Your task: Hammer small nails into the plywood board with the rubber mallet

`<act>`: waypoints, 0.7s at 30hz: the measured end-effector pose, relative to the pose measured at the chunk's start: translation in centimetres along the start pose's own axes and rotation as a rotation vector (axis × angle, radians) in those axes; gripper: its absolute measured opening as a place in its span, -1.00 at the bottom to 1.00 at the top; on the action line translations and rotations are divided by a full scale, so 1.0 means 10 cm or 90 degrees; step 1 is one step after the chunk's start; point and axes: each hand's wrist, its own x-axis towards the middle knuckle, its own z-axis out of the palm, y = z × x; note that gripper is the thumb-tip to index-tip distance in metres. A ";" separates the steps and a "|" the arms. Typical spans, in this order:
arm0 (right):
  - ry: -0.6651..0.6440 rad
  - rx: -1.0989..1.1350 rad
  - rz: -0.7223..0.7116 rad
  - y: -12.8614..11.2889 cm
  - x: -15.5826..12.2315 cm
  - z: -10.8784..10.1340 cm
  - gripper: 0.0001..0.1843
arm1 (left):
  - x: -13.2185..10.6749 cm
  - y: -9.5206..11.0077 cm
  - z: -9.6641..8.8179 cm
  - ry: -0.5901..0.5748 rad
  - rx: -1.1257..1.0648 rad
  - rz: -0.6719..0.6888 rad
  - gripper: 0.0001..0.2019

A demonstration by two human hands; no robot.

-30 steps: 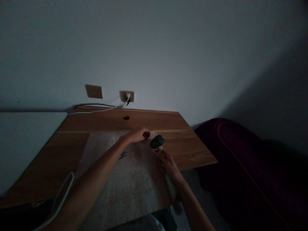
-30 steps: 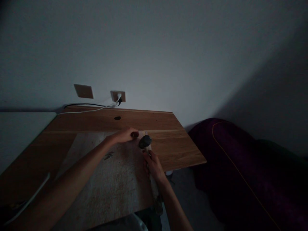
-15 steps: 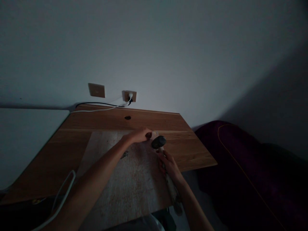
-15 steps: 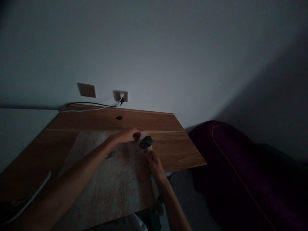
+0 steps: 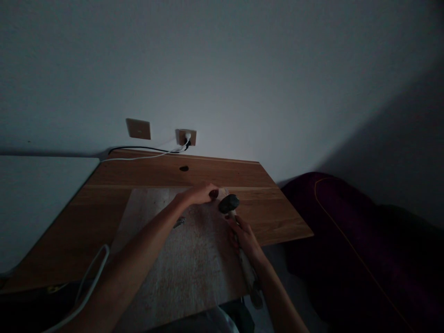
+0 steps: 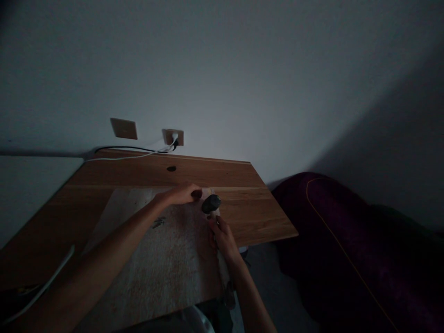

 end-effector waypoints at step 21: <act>0.004 -0.003 0.001 -0.02 -0.01 0.01 -0.38 | -0.01 0.01 -0.04 -0.032 -0.001 -0.027 -0.84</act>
